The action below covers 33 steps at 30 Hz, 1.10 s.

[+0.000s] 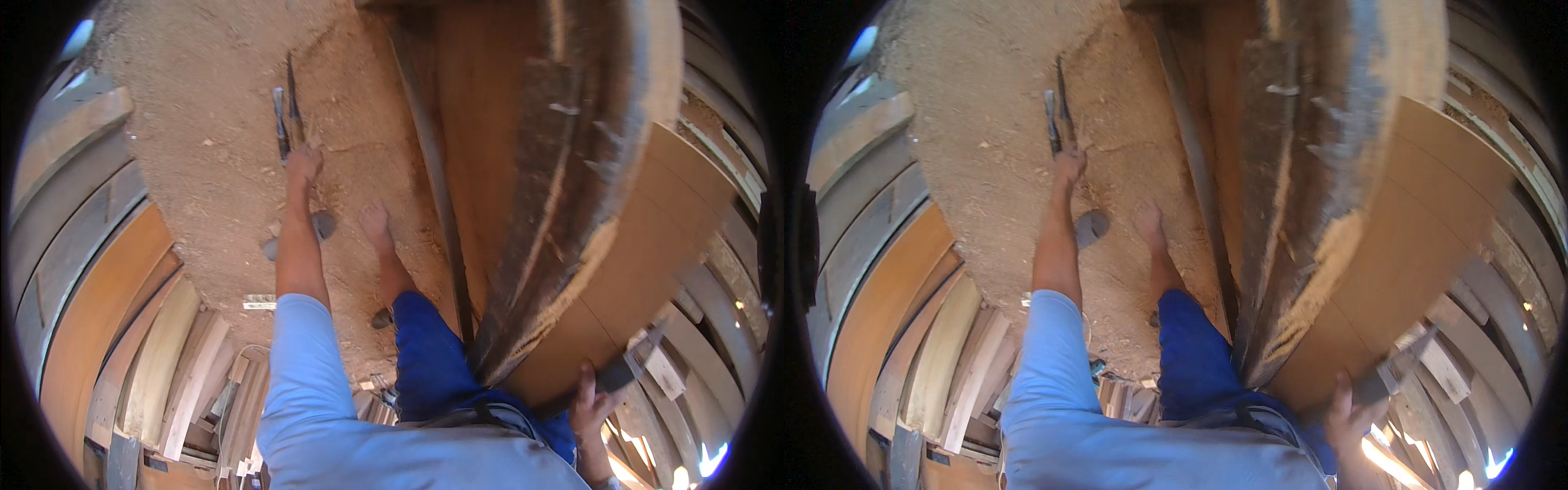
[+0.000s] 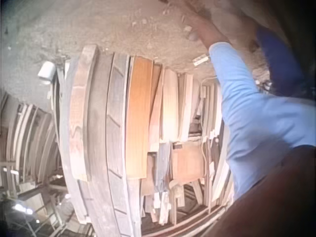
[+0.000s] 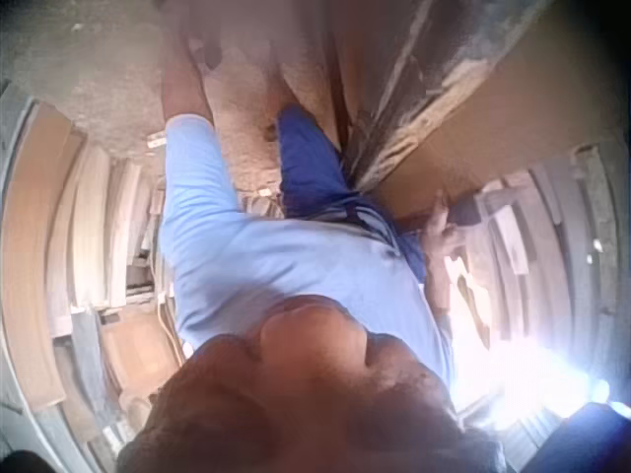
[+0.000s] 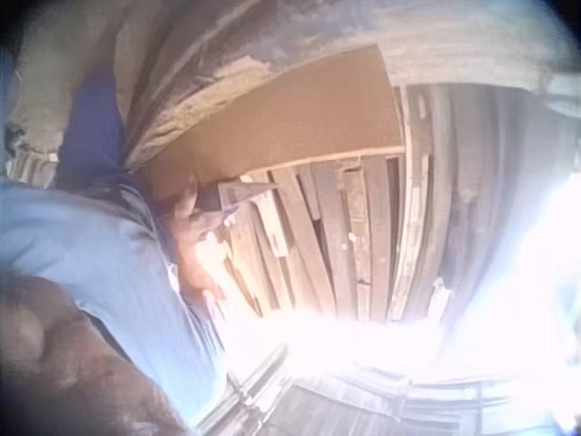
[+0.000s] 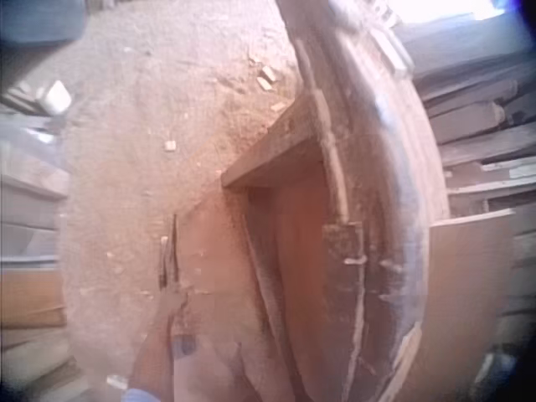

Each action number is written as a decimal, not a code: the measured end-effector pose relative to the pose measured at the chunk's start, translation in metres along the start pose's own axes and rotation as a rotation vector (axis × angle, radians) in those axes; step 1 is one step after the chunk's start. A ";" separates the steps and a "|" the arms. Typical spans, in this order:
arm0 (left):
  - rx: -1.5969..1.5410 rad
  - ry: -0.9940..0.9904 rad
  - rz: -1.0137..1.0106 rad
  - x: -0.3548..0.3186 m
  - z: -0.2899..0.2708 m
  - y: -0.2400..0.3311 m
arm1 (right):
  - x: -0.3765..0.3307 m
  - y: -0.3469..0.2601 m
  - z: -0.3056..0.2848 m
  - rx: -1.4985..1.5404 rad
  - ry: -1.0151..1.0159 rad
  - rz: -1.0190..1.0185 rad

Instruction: The person carves out a rectangular groove in a long wooden beam using a chisel and a large wooden hammer. They strike the chisel repeatedly to remove wood and clear out the mortise.

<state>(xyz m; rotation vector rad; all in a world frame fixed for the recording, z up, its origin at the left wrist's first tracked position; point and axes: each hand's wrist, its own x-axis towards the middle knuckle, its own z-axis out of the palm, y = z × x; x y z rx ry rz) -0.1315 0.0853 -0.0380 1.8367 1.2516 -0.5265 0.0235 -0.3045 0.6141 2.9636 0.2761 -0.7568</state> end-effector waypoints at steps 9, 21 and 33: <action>0.268 -0.080 -0.063 0.095 0.055 -0.078 | -0.039 0.051 -0.015 -0.417 -0.081 -0.302; -0.492 0.240 0.321 -0.134 0.027 0.096 | 0.015 -0.036 0.010 -0.097 0.108 -0.115; -0.339 0.186 0.385 -0.374 -0.172 0.250 | 0.031 -0.049 0.002 0.250 0.107 0.024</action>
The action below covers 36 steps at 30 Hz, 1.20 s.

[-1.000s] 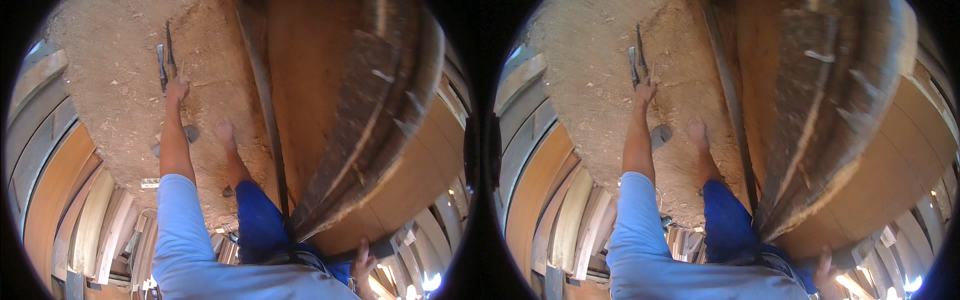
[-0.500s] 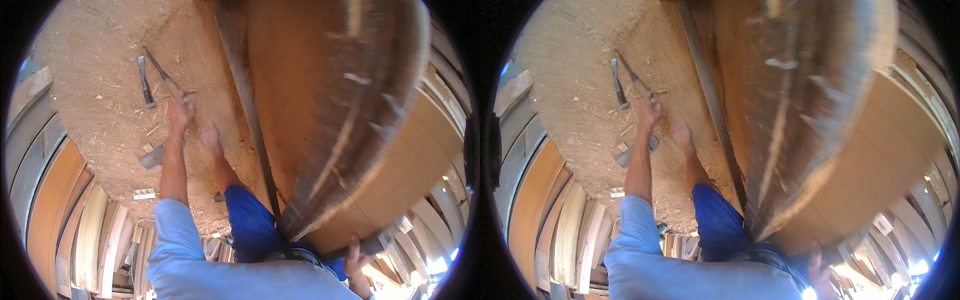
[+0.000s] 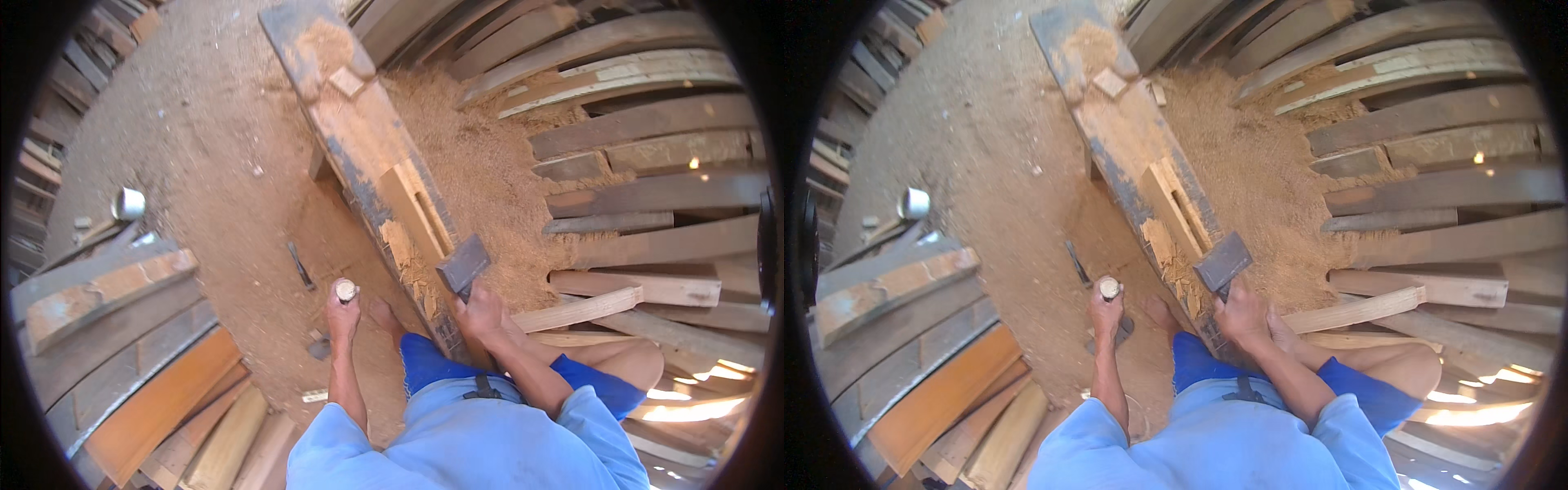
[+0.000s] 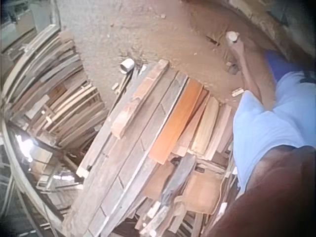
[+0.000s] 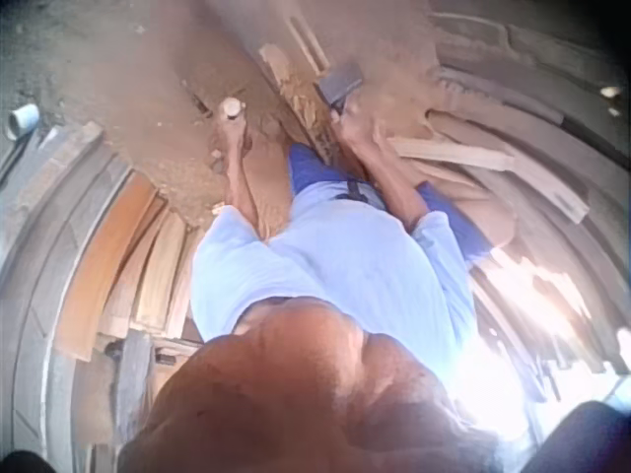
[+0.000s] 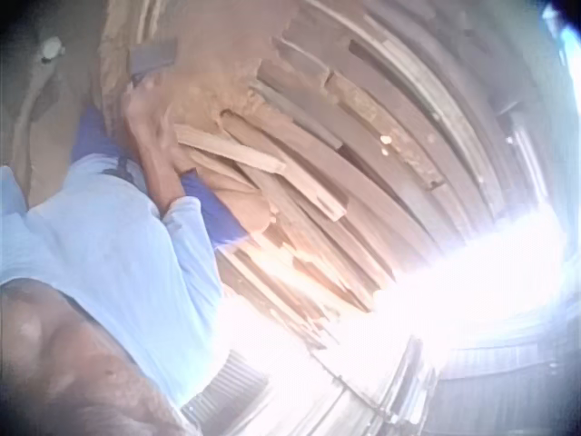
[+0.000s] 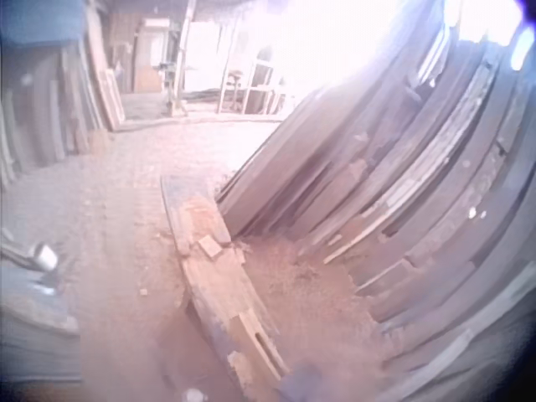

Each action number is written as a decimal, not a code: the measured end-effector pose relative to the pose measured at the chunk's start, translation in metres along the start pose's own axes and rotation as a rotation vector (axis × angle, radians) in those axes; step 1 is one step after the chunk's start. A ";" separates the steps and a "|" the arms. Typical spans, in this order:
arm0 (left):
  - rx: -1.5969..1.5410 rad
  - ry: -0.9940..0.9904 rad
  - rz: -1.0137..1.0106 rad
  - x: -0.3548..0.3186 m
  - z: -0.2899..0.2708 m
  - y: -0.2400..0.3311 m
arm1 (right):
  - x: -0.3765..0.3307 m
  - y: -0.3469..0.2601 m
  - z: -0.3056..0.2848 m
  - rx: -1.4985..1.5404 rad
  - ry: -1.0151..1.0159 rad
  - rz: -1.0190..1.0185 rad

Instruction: The person carves out a rectangular groove in a long wooden beam using a chisel and a large wooden hammer. They strike the chisel repeatedly to remove wood and clear out the mortise.

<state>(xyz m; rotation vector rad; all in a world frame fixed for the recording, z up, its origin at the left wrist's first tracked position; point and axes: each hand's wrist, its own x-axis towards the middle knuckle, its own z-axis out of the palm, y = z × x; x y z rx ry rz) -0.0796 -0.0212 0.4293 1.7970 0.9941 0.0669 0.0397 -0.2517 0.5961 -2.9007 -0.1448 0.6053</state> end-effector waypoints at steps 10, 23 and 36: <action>-0.206 0.360 0.834 0.053 -0.098 0.216 | 0.003 0.003 -0.004 0.263 -0.023 -0.039; -0.668 -0.251 0.859 0.019 -0.017 0.395 | 0.040 0.085 -0.062 0.869 -0.071 -0.059; -0.423 -0.076 0.636 0.034 0.037 0.365 | 0.044 0.066 -0.224 1.307 0.352 -0.366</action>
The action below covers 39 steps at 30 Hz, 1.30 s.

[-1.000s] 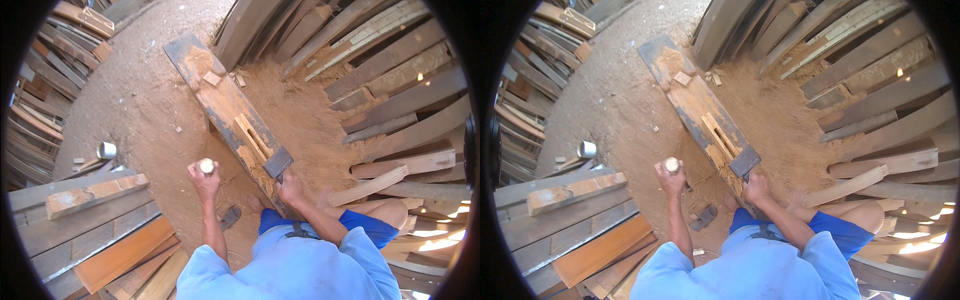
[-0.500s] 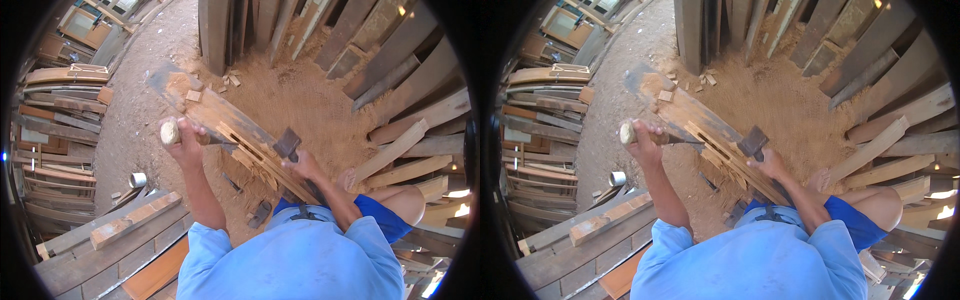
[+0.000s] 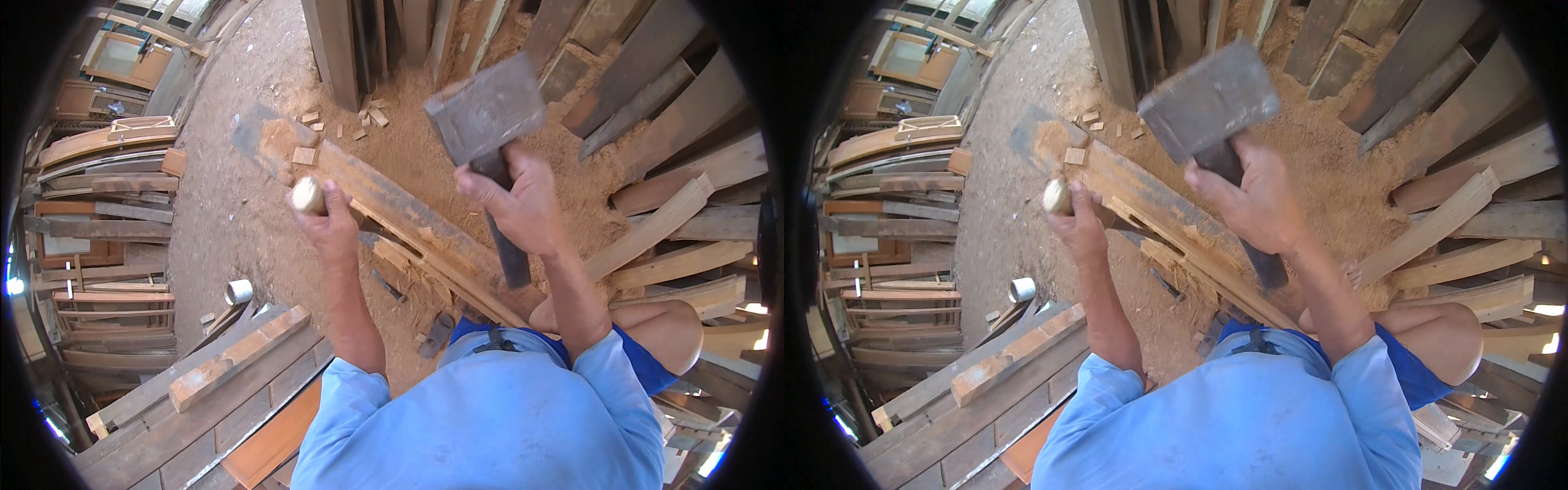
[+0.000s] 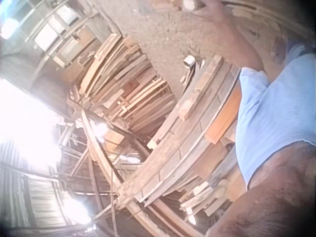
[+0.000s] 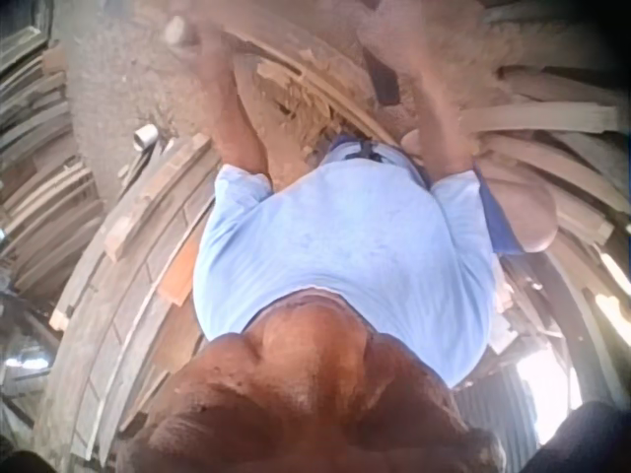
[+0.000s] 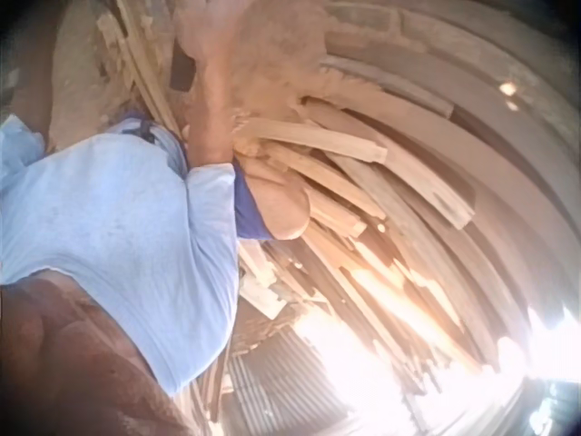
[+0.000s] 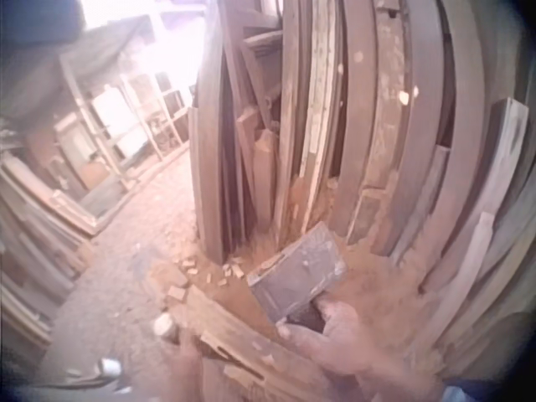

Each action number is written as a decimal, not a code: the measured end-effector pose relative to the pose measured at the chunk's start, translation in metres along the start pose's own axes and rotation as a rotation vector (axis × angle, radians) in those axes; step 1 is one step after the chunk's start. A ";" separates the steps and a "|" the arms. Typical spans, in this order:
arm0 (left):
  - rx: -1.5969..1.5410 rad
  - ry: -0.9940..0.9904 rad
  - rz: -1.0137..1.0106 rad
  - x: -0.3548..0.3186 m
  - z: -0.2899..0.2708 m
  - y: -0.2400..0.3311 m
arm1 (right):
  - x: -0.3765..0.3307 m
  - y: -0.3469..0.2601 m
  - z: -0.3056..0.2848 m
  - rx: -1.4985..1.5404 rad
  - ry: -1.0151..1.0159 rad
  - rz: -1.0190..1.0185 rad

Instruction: The person carves out a rectangular groove in a long wooden beam using a chisel and a large wooden hammer. They strike the chisel repeatedly to remove wood and clear out the mortise.

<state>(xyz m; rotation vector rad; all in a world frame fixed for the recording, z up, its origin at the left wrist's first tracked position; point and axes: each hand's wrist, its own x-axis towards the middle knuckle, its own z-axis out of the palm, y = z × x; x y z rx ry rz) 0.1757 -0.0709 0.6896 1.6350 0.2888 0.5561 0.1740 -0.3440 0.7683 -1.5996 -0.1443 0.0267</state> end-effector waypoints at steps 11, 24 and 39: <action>0.089 0.022 0.083 -0.017 -0.012 -0.012 | 0.049 -0.077 0.021 -0.057 -0.001 -0.535; -0.064 0.148 0.076 0.001 0.023 -0.028 | 0.104 -0.044 0.110 -0.954 -0.627 -0.406; -0.050 0.108 -0.155 0.056 -0.006 -0.057 | 0.140 -0.068 0.149 -0.721 -0.367 -0.414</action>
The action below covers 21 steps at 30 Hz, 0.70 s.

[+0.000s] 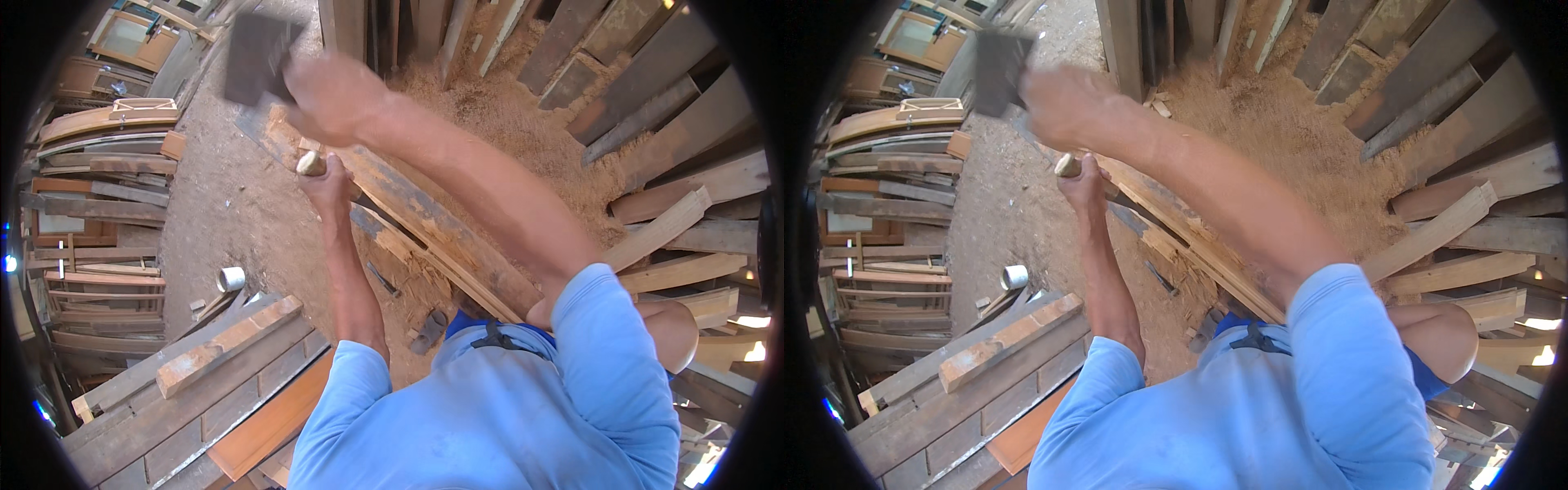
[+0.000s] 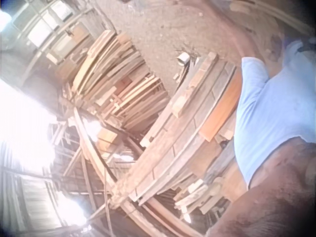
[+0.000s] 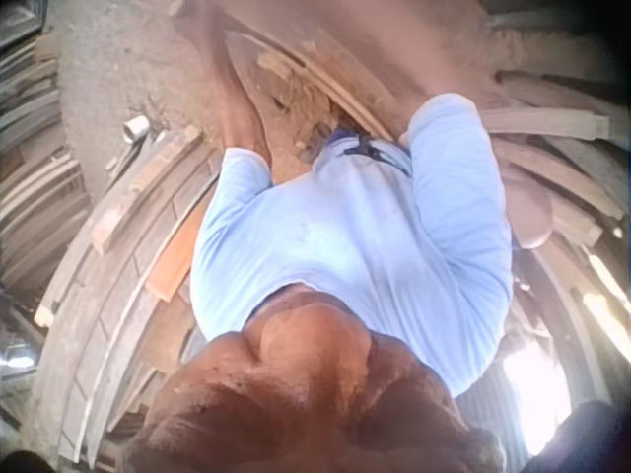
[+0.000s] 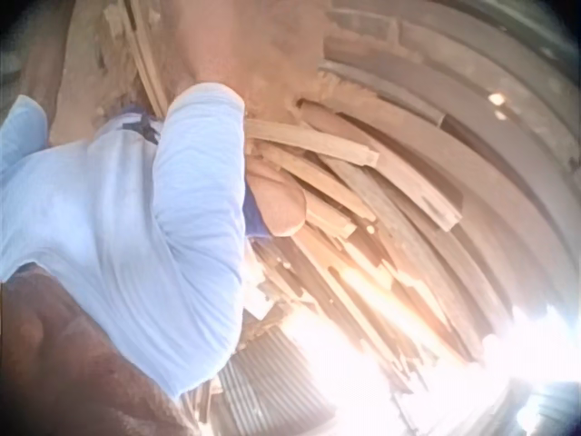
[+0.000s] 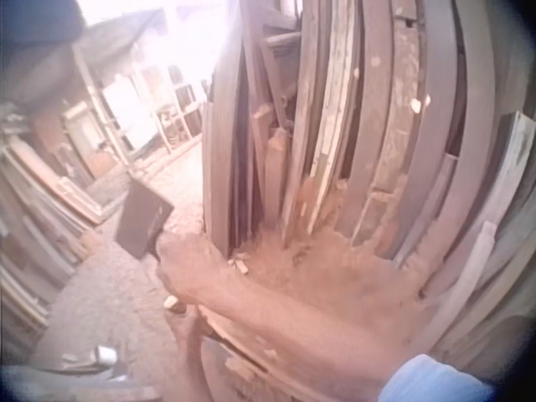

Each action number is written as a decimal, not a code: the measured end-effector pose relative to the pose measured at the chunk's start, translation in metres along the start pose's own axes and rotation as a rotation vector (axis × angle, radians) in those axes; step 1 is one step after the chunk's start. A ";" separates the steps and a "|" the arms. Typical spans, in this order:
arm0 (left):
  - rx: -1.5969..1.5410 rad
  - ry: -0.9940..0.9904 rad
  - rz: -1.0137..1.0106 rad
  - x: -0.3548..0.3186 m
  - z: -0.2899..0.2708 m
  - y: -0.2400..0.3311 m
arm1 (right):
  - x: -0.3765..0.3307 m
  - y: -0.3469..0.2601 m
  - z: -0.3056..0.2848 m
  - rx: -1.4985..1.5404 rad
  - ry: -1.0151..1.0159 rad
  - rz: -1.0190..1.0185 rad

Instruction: The person carves out a rectangular groove in a long wooden beam using a chisel and a large wooden hammer. They strike the chisel repeatedly to remove wood and clear out the mortise.

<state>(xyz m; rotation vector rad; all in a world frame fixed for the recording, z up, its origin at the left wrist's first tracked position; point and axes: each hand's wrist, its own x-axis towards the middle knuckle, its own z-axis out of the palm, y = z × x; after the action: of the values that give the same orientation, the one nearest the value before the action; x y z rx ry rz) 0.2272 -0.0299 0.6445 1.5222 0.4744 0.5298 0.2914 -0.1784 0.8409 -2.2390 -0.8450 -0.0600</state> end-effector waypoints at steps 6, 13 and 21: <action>-0.049 -0.007 0.055 -0.025 0.013 0.009 | -0.051 0.056 0.020 0.079 -0.423 0.042; -0.093 0.041 0.030 0.008 -0.019 -0.018 | -0.057 0.000 -0.043 0.298 -0.107 0.022; -0.028 -0.018 0.006 0.001 -0.004 0.003 | -0.007 0.009 0.021 -0.135 -0.259 0.056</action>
<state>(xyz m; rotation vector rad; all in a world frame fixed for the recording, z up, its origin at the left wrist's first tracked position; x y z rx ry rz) 0.2251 -0.0259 0.6472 1.5007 0.4473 0.5248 0.2864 -0.1730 0.8178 -2.4310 -0.9372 0.2098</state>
